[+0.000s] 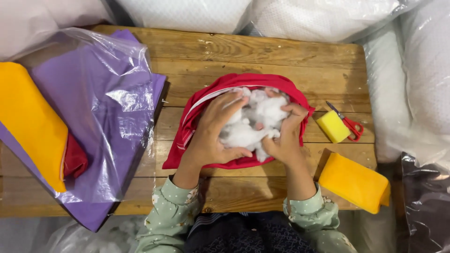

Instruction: The person takes handfuls of white cotton-like filling from a plastic bag and stuffs them into a red fabric item, likely a pillow or cushion. They repeatedly press and arrange the filling inside the red item to distribute it evenly.

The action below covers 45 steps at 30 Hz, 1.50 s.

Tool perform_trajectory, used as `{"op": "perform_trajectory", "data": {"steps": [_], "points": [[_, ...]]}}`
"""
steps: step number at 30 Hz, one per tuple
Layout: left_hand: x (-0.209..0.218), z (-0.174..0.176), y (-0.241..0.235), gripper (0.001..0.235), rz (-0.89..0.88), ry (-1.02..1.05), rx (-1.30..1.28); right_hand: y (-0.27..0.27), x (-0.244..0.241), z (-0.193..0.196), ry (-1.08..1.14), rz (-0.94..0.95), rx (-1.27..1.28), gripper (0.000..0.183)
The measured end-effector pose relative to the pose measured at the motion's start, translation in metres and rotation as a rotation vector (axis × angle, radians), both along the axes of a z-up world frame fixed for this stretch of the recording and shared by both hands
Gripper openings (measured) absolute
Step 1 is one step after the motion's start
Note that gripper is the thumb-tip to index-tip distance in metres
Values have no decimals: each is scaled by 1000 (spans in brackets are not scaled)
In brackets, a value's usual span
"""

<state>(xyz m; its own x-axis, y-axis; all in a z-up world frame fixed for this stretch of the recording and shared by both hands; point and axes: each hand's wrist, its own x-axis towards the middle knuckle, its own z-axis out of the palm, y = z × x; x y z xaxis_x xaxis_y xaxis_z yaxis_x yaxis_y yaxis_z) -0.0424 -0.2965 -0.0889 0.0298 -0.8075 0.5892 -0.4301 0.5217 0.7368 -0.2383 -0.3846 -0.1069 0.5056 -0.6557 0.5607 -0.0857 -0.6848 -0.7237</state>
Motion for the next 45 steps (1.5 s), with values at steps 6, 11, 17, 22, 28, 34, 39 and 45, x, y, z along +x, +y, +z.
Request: {"op": "perform_trajectory", "data": {"steps": [6,11,17,22,28,34,39,45], "points": [[-6,-23,-9,95,72,-229,108,6,12,1,212,114,-183,64],[0,-21,-7,86,46,-263,197,-1,-3,22,110,102,22,56],[-3,-75,-13,39,129,-350,179,-11,-13,12,231,107,-89,34],[-16,-40,-10,92,250,-243,149,-14,-21,-17,332,236,-122,31],[-3,-56,-10,43,227,-448,101,-14,-19,-5,281,138,-82,31],[22,-42,-1,32,218,-307,183,-16,-27,7,155,-167,-61,31],[31,-23,3,46,330,-289,164,-24,-36,11,-115,-260,80,70],[13,-11,1,116,111,-303,255,-4,-20,7,-129,-108,-128,66]]}}
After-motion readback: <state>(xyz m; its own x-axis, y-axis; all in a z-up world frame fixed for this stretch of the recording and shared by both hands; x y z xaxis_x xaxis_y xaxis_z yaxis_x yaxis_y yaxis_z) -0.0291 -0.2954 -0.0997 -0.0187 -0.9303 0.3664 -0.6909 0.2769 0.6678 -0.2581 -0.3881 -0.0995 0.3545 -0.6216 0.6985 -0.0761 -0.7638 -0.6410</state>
